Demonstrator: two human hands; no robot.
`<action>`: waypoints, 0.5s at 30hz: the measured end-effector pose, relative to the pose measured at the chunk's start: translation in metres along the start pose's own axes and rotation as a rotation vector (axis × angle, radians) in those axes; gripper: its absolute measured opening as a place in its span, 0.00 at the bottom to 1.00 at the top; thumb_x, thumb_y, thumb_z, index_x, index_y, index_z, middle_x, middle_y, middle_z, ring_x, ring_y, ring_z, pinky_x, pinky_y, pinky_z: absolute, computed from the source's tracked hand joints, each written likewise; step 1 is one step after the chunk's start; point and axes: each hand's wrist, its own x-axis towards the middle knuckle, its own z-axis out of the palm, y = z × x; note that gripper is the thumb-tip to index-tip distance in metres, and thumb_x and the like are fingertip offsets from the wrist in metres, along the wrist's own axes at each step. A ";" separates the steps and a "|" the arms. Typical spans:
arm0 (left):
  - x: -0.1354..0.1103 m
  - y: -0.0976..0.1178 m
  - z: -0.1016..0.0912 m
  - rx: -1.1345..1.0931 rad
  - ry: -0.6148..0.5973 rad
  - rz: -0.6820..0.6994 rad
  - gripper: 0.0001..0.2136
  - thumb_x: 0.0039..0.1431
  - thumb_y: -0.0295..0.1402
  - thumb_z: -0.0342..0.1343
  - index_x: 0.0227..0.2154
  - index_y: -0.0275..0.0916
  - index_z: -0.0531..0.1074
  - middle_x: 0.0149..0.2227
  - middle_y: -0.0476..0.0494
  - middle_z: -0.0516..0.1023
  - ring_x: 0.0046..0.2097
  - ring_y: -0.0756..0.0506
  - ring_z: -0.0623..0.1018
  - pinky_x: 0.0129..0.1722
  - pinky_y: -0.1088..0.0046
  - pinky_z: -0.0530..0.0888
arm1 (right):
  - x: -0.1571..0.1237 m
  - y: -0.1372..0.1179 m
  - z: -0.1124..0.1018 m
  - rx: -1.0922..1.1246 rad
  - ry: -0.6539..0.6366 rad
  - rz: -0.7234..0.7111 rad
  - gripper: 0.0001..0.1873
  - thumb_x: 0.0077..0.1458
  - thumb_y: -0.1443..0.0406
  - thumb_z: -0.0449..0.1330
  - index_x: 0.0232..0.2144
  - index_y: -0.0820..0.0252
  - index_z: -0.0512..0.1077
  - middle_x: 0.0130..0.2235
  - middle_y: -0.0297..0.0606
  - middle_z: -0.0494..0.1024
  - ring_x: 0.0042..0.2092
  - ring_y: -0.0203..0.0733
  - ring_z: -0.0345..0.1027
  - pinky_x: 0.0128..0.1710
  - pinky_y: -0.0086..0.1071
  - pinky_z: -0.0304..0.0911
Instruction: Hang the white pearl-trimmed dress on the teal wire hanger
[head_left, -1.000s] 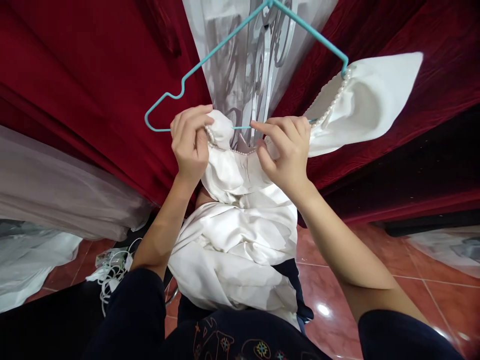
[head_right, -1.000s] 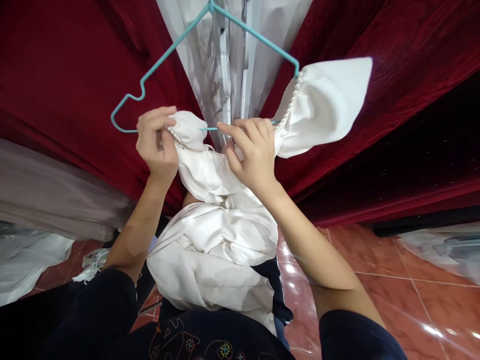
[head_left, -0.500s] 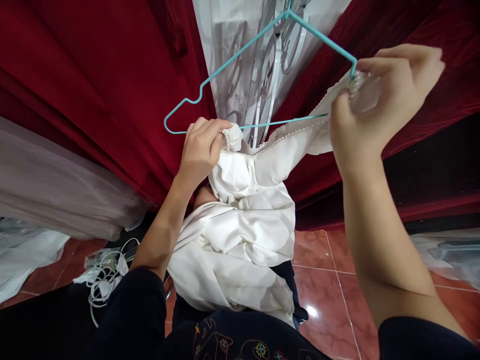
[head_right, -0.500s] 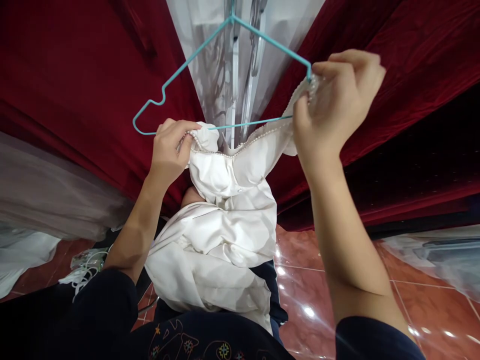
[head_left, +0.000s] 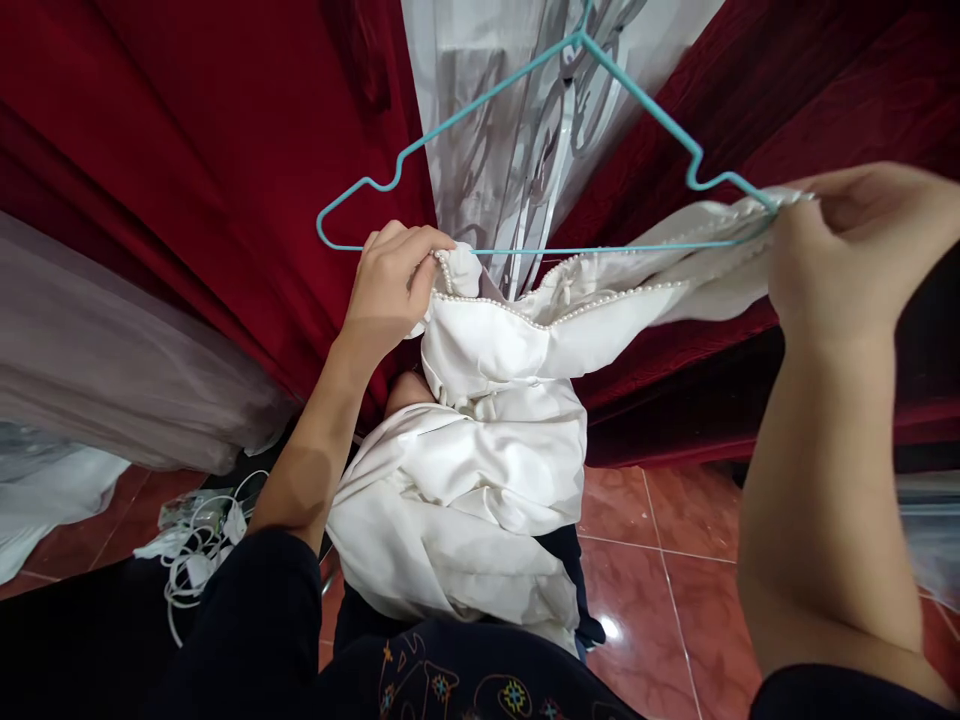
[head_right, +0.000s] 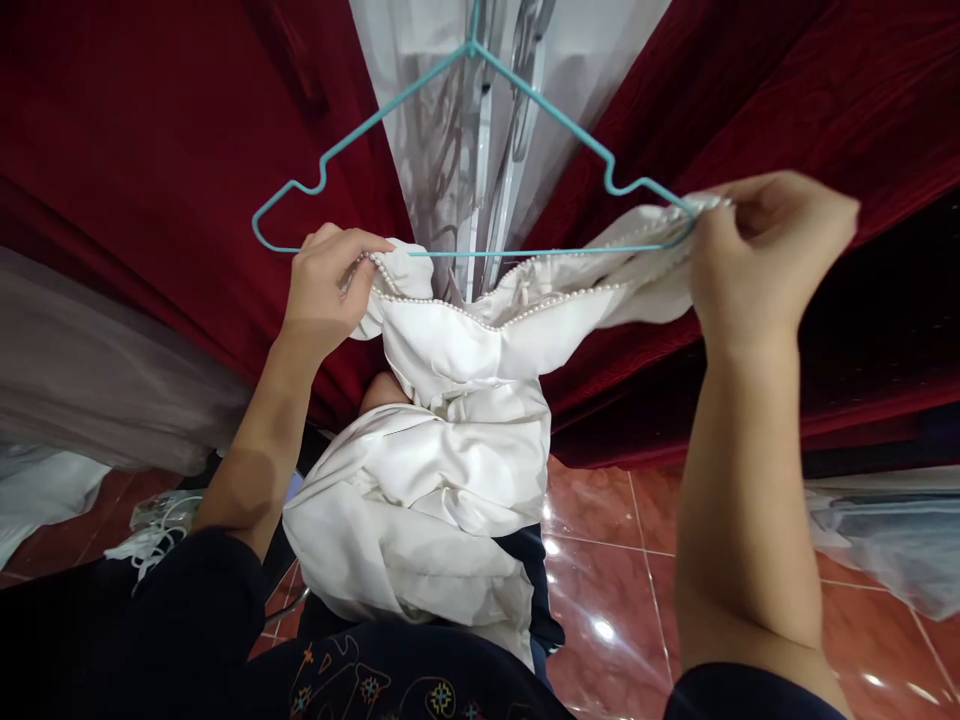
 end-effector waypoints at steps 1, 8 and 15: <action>0.000 0.000 0.001 0.006 -0.007 -0.006 0.08 0.74 0.32 0.52 0.44 0.44 0.77 0.39 0.44 0.80 0.46 0.38 0.78 0.55 0.54 0.75 | -0.005 0.001 -0.005 -0.114 -0.088 0.051 0.19 0.44 0.84 0.58 0.30 0.64 0.84 0.29 0.45 0.83 0.27 0.40 0.74 0.28 0.34 0.60; 0.000 0.004 0.017 -0.025 -0.018 -0.029 0.10 0.70 0.26 0.53 0.45 0.45 0.77 0.39 0.44 0.80 0.45 0.39 0.79 0.51 0.57 0.76 | -0.059 -0.040 -0.029 -0.069 -0.464 -0.310 0.13 0.48 0.70 0.62 0.33 0.53 0.84 0.34 0.39 0.82 0.34 0.42 0.75 0.35 0.38 0.67; -0.007 0.012 0.018 -0.020 0.093 -0.011 0.09 0.75 0.35 0.51 0.44 0.45 0.77 0.43 0.42 0.82 0.49 0.37 0.80 0.55 0.52 0.77 | -0.079 -0.051 0.024 -0.029 -0.503 -0.488 0.14 0.66 0.66 0.53 0.47 0.51 0.77 0.48 0.44 0.80 0.46 0.47 0.75 0.44 0.42 0.70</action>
